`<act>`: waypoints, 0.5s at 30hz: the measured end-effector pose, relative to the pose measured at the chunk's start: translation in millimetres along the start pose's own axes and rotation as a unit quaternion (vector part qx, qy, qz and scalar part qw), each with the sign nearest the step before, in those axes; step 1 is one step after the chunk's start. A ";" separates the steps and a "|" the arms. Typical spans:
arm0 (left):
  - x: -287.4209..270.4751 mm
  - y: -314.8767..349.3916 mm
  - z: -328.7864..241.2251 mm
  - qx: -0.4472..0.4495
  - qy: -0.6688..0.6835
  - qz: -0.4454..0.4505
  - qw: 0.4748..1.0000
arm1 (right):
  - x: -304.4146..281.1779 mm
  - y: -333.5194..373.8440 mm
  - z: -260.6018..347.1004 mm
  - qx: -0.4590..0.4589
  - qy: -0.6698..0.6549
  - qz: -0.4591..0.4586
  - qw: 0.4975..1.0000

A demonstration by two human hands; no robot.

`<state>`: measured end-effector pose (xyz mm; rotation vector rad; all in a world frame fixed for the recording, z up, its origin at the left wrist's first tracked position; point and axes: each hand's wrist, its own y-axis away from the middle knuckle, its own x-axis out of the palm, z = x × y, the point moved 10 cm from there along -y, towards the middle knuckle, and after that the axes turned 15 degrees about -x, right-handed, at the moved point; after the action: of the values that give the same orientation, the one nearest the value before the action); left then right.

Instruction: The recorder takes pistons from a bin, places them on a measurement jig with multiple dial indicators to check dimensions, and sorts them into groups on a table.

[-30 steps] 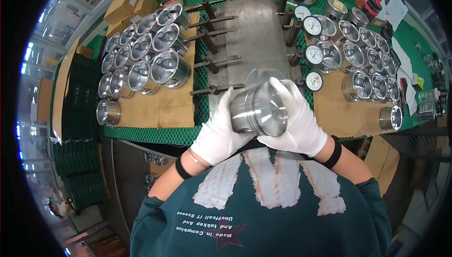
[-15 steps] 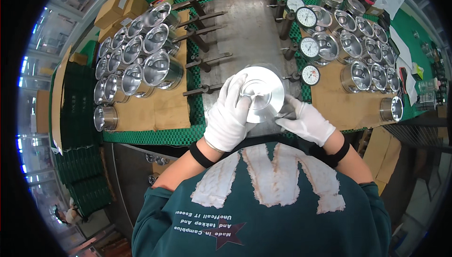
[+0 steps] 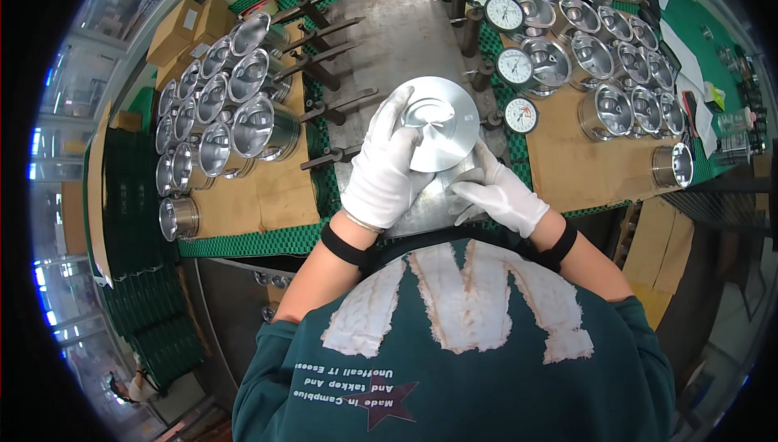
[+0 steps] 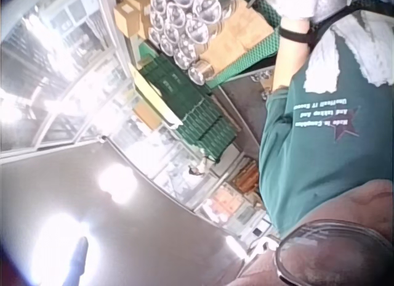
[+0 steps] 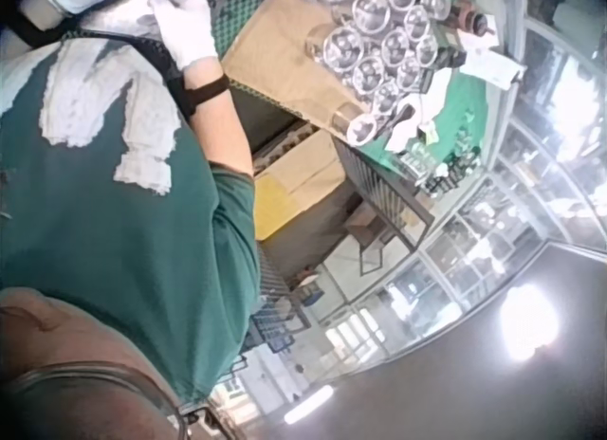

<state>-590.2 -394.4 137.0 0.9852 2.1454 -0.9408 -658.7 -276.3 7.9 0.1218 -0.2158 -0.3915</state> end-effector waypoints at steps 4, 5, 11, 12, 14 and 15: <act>0.6 -0.9 -0.6 0.008 0.001 -0.018 1.000 | -4.4 -3.6 -14.9 0.005 0.022 0.002 1.000; -0.4 -1.0 -1.9 0.008 0.002 -0.021 1.000 | -4.8 -2.5 -14.9 0.006 0.021 0.000 1.000; -3.9 -1.1 -6.2 0.022 -0.002 -0.044 0.999 | -2.2 -2.5 0.9 -0.014 0.024 -0.010 1.000; -3.7 -1.5 -5.9 0.017 -0.001 -0.042 0.999 | -2.7 -3.7 -0.7 -0.018 0.008 -0.017 1.000; -2.2 -0.9 -3.3 0.004 0.013 -0.042 0.999 | -1.6 -4.2 2.5 -0.023 -0.007 -0.023 0.999; -2.1 -0.7 -0.6 -0.009 0.027 -0.042 0.999 | -0.8 -3.2 8.4 -0.017 -0.003 -0.029 0.999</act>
<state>-589.7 -395.1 139.2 0.9268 2.2521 -0.9434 -662.5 -279.6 15.4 0.0937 -0.2127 -0.4540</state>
